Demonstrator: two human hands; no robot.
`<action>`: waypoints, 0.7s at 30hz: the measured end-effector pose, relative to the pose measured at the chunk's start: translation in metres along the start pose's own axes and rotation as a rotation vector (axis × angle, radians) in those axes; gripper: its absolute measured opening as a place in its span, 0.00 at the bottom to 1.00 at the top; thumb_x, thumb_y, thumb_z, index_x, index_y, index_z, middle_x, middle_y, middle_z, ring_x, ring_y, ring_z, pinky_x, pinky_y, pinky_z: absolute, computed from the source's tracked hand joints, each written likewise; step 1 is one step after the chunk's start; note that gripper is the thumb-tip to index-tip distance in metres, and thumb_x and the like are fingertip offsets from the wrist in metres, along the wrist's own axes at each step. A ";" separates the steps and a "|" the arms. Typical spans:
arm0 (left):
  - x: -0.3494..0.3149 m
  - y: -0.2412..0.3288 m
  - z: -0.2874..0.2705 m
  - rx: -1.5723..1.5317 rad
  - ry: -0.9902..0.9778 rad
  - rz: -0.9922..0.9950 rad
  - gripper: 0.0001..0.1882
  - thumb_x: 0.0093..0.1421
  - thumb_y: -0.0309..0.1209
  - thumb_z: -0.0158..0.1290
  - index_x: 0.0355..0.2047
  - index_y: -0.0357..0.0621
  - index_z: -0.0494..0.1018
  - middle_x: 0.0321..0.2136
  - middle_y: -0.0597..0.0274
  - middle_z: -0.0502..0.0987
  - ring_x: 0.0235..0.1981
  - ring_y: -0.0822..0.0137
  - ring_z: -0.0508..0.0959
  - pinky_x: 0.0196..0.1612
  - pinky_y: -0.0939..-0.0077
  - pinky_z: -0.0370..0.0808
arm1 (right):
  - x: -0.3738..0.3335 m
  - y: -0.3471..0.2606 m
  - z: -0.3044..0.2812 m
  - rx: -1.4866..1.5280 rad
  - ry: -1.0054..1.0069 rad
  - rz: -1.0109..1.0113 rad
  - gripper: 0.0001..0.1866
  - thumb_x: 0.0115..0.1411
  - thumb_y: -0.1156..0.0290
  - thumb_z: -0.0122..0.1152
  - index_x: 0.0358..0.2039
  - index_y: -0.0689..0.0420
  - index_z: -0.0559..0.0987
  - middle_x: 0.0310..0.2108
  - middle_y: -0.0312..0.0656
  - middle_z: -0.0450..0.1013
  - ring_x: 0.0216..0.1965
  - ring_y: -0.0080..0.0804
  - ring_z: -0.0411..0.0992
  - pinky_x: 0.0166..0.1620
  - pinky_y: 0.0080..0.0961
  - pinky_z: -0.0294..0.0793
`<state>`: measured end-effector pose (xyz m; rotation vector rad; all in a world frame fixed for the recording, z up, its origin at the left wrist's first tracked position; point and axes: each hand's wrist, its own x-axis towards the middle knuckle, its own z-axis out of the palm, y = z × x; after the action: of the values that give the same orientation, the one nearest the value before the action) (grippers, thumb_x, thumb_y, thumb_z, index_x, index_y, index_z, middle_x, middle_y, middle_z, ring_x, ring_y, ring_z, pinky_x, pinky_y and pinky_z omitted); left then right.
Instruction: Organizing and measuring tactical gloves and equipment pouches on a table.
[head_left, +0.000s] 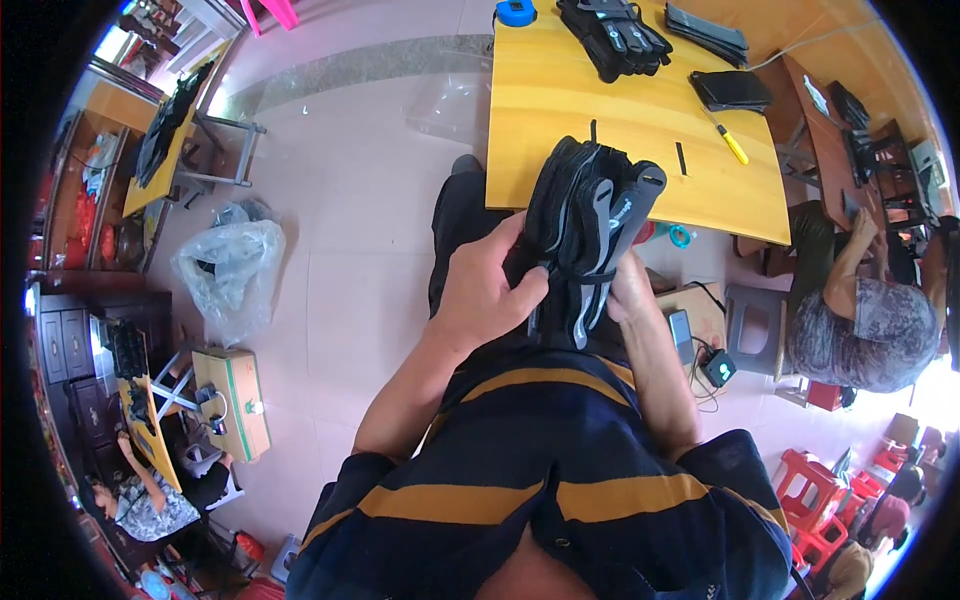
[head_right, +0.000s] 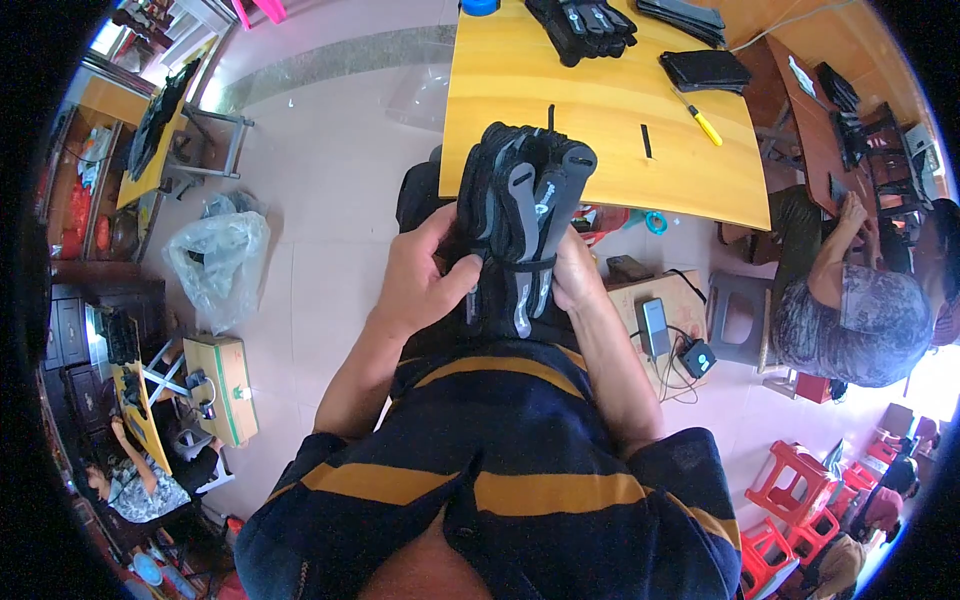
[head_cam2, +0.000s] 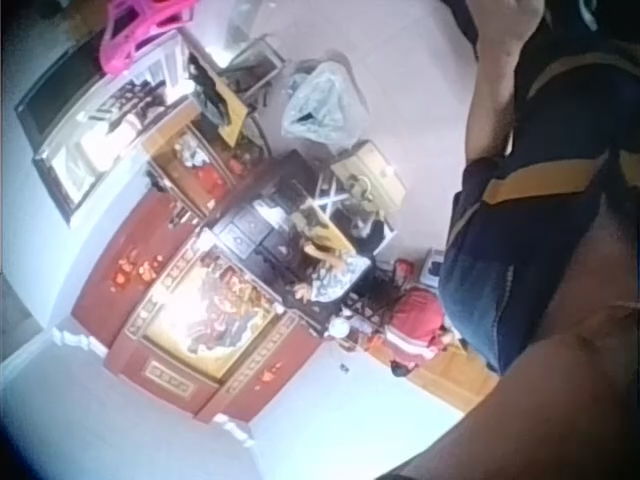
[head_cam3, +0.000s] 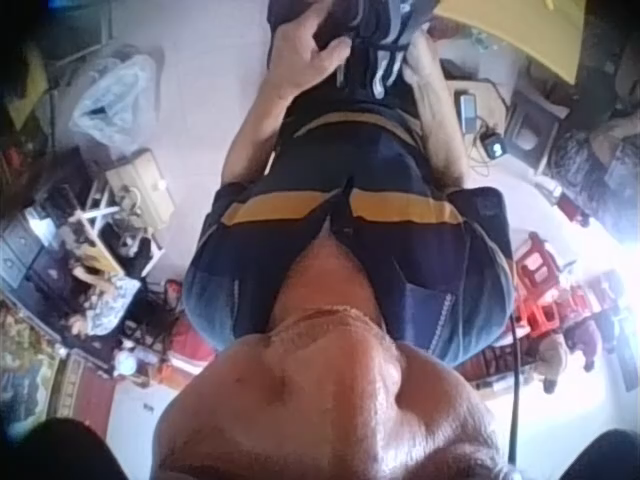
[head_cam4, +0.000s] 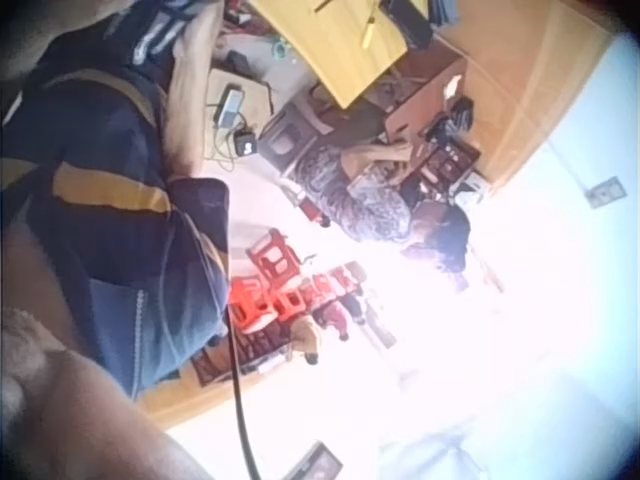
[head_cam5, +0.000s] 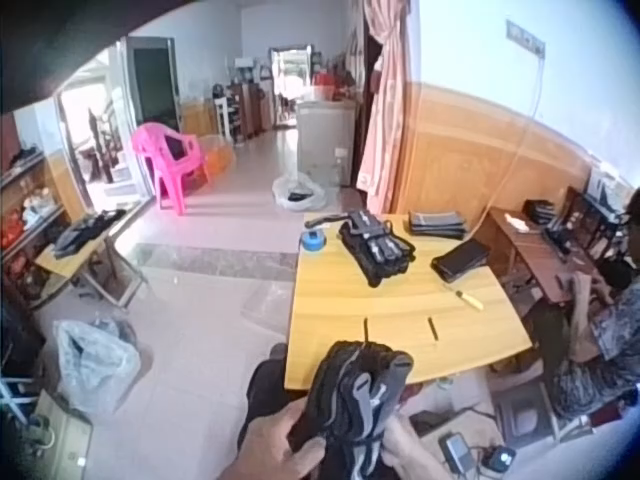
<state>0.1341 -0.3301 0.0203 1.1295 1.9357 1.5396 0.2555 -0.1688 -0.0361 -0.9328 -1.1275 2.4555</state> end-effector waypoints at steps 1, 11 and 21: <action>0.001 0.002 -0.002 0.005 -0.035 -0.047 0.31 0.52 0.27 0.58 0.58 0.37 0.70 0.38 0.45 0.82 0.39 0.50 0.85 0.46 0.68 0.79 | -0.001 -0.001 0.001 -0.018 -0.013 -0.019 0.23 0.69 0.57 0.54 0.56 0.61 0.76 0.50 0.44 0.77 0.49 0.29 0.77 0.53 0.30 0.77; -0.010 -0.013 0.006 0.026 0.109 0.028 0.29 0.52 0.27 0.58 0.56 0.36 0.68 0.40 0.40 0.81 0.42 0.42 0.83 0.49 0.63 0.79 | -0.022 -0.010 0.008 0.159 -0.230 -0.097 0.35 0.72 0.51 0.50 0.71 0.59 0.59 0.66 0.45 0.65 0.65 0.33 0.64 0.67 0.32 0.64; -0.001 0.013 0.014 0.038 0.147 0.085 0.26 0.55 0.21 0.56 0.55 0.35 0.69 0.40 0.49 0.81 0.41 0.55 0.82 0.45 0.67 0.78 | -0.033 -0.035 0.030 -0.676 -0.047 -0.727 0.55 0.44 0.69 0.77 0.69 0.63 0.54 0.58 0.49 0.67 0.60 0.41 0.67 0.64 0.36 0.65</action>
<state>0.1491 -0.3221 0.0281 1.1577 2.0432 1.6802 0.2596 -0.1792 0.0197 -0.4612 -1.9444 1.5320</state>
